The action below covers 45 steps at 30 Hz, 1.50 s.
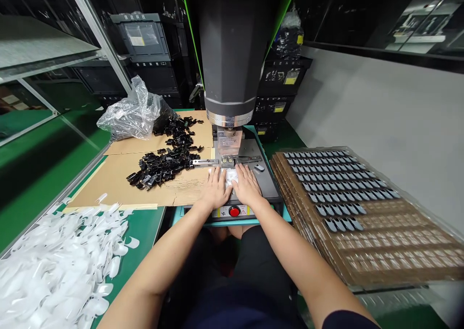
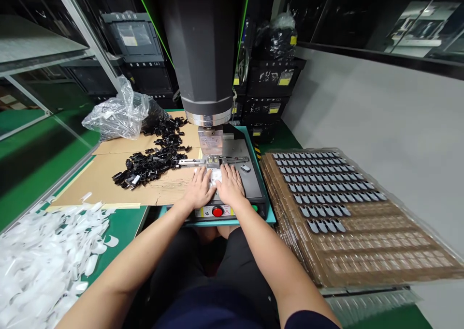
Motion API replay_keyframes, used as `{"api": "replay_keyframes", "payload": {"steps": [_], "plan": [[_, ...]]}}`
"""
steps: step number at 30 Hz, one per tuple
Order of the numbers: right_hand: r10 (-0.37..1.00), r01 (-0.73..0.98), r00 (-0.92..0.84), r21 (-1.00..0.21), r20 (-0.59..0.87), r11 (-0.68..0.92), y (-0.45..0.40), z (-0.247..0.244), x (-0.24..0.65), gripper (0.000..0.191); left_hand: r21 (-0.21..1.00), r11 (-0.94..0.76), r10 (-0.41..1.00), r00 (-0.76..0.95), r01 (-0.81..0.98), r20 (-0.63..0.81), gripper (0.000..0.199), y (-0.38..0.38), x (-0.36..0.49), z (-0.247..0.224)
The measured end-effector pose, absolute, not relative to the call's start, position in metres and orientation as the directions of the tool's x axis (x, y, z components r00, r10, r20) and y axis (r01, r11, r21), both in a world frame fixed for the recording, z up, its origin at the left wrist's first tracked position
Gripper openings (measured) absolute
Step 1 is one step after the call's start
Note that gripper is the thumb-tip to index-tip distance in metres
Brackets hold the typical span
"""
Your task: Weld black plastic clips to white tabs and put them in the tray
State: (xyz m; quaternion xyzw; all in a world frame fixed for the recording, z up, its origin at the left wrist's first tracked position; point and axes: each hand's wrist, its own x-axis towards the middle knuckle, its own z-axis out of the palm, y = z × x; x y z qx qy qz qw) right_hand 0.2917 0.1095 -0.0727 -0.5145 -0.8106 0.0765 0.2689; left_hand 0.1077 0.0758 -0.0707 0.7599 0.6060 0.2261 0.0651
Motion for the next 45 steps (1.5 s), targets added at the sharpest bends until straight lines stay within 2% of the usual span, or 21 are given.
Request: {"api": "replay_keyframes", "payload": {"steps": [6,10,13,16,19,24,28,37,45], "plan": [[0.907,0.820,-0.279,-0.413,0.317,0.396,0.117,-0.067,0.282,0.067,0.412,-0.231,0.956,0.127,0.881,0.265,0.069,0.082,0.119,-0.061],[0.843,0.740,-0.221,-0.478,0.491,0.473,0.112,-0.060,0.300,0.052,0.468,-0.291,0.918,0.106,0.835,0.382,0.071,0.072,0.104,-0.056],[0.797,0.688,-0.246,-0.480,0.552,0.545,0.106,-0.057,0.328,0.039,0.489,-0.367,0.887,0.140,0.791,0.439,0.061,0.057,0.081,-0.054],[0.765,0.656,-0.367,-0.435,0.529,0.616,0.100,-0.055,0.348,0.036,0.466,-0.454,0.860,0.237,0.759,0.451,0.045,0.044,0.062,-0.053],[0.740,0.641,-0.443,-0.398,0.506,0.657,0.096,-0.054,0.352,0.035,0.428,-0.470,0.856,0.281,0.772,0.434,0.035,0.040,0.060,-0.049],[0.722,0.657,-0.466,-0.347,0.512,0.670,0.096,-0.053,0.342,0.020,0.360,-0.419,0.878,0.271,0.834,0.394,0.036,0.047,0.080,-0.043],[0.714,0.663,-0.456,-0.332,0.531,0.671,0.094,-0.054,0.342,0.017,0.329,-0.397,0.888,0.268,0.857,0.374,0.027,0.051,0.088,-0.042],[0.733,0.603,-0.397,-0.444,0.553,0.662,0.090,-0.049,0.345,0.019,0.347,-0.464,0.851,0.302,0.815,0.430,0.032,0.047,0.108,-0.032],[0.816,0.522,-0.088,-0.672,0.571,0.526,0.092,-0.056,0.353,0.021,0.289,-0.524,0.825,0.394,0.801,0.405,0.023,0.061,0.141,-0.029]]}}
